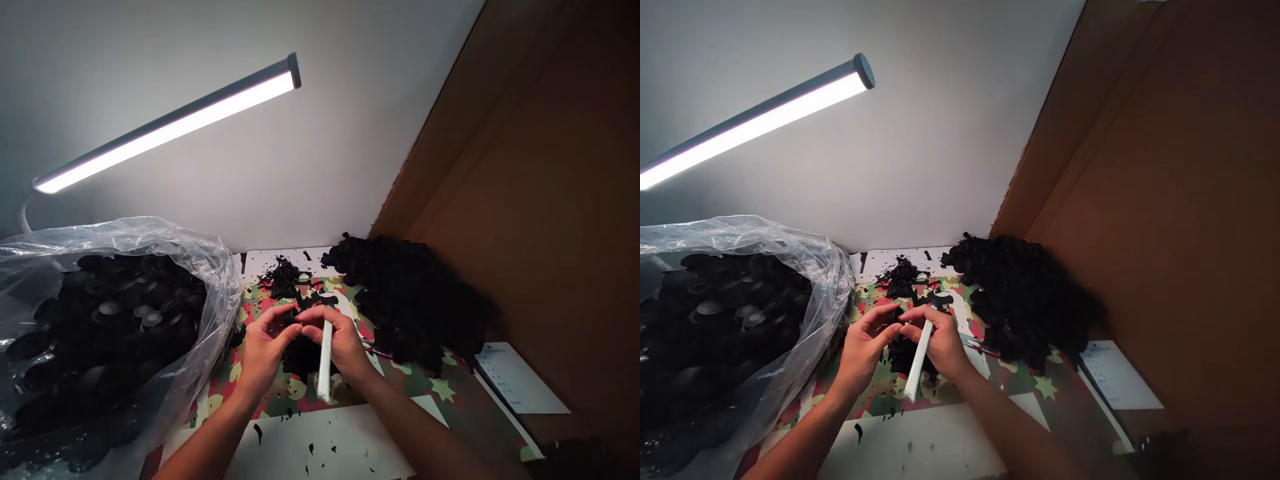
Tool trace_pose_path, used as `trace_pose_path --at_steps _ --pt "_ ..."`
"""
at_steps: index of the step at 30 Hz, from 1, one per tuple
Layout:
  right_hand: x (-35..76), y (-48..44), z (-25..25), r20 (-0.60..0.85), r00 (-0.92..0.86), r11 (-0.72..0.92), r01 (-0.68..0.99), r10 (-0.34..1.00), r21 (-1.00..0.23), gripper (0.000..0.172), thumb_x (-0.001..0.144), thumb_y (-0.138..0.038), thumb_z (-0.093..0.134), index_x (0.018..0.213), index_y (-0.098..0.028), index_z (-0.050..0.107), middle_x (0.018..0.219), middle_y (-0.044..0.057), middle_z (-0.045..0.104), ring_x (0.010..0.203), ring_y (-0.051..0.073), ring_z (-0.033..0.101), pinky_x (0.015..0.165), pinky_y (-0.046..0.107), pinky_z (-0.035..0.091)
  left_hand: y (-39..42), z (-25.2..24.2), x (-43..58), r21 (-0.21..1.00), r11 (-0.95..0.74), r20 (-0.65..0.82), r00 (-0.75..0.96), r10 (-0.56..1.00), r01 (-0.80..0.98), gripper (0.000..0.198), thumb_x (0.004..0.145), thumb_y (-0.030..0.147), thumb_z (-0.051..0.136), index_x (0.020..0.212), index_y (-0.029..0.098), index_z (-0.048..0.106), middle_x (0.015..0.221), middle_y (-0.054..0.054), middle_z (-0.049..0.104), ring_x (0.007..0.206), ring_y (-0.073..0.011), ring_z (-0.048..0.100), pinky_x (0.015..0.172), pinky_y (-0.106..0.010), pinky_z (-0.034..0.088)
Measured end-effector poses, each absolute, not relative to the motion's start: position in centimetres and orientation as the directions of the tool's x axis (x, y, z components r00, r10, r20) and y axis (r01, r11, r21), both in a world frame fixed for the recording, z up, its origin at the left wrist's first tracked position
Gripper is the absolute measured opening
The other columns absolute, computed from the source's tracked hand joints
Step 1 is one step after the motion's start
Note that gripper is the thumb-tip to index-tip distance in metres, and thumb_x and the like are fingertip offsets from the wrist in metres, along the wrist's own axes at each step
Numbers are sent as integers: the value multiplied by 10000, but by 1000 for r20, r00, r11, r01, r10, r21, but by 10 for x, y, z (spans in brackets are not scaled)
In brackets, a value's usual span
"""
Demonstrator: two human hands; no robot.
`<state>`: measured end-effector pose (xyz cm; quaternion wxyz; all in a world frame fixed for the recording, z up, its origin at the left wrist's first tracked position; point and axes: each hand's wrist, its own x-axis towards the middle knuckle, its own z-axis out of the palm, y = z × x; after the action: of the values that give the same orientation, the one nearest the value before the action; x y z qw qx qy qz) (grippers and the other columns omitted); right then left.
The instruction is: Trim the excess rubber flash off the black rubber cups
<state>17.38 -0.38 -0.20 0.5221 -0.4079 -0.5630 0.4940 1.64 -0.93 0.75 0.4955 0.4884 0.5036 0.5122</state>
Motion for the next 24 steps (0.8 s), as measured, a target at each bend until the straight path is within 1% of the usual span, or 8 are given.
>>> trace_pose_path --at_steps 4,6,8,11,13,16,19,24 --pt "174 -4 5 129 -118 125 -35 985 -992 419 804 -604 690 712 -197 652 647 -6 592 621 144 515 589 259 419 -12 11 15 971 -180 190 -48 981 159 341 625 346 890 918 210 783 866 -46 736 801 -220 690 753 -322 559" --pt "175 -3 8 90 -166 86 -31 982 -996 417 753 -592 739 692 -194 630 611 -26 538 586 127 446 556 252 363 -13 12 15 940 -263 277 -35 960 219 300 631 336 894 882 214 783 825 -42 717 768 -208 667 713 -308 550" --pt "176 -2 8 53 -205 45 -45 977 -998 400 739 -571 754 700 -191 634 604 -33 520 578 121 415 552 253 333 -13 13 15 928 -300 312 -23 950 223 301 626 337 902 869 211 776 798 -37 702 741 -196 651 687 -296 544" --pt "177 -2 8 -4 -233 -26 -93 973 -995 407 747 -572 740 678 -189 622 584 -36 499 576 119 396 556 257 299 -13 15 14 946 -280 284 -2 959 165 356 585 355 926 860 196 767 778 -29 686 698 -178 634 650 -281 543" --pt "177 -2 9 -53 -251 -99 -172 966 -980 443 735 -595 740 644 -191 583 558 -46 463 557 109 359 549 256 268 -12 18 12 960 -253 252 22 967 117 370 567 364 935 847 188 769 739 -17 664 648 -157 606 606 -263 531" --pt "177 -3 11 -122 -298 -214 -299 947 -930 498 708 -622 755 615 -192 520 547 -62 406 542 93 296 540 249 226 -11 21 11 972 -228 225 60 973 61 348 576 361 933 843 193 787 678 3 622 590 -124 544 543 -229 487" --pt "179 -5 13 -156 -372 -300 -368 915 -880 503 702 -612 774 640 -190 508 552 -72 374 538 85 263 532 242 192 -10 22 10 980 -199 197 103 975 6 334 583 358 932 847 196 806 672 1 606 595 -114 521 537 -217 462" --pt "181 -6 14 -180 -453 -386 -419 873 -822 537 707 -604 785 622 -199 442 547 -82 331 544 84 249 544 234 234 -9 20 12 988 -119 131 131 983 -93 330 564 357 938 811 180 811 651 0 586 590 -110 516 525 -218 446"
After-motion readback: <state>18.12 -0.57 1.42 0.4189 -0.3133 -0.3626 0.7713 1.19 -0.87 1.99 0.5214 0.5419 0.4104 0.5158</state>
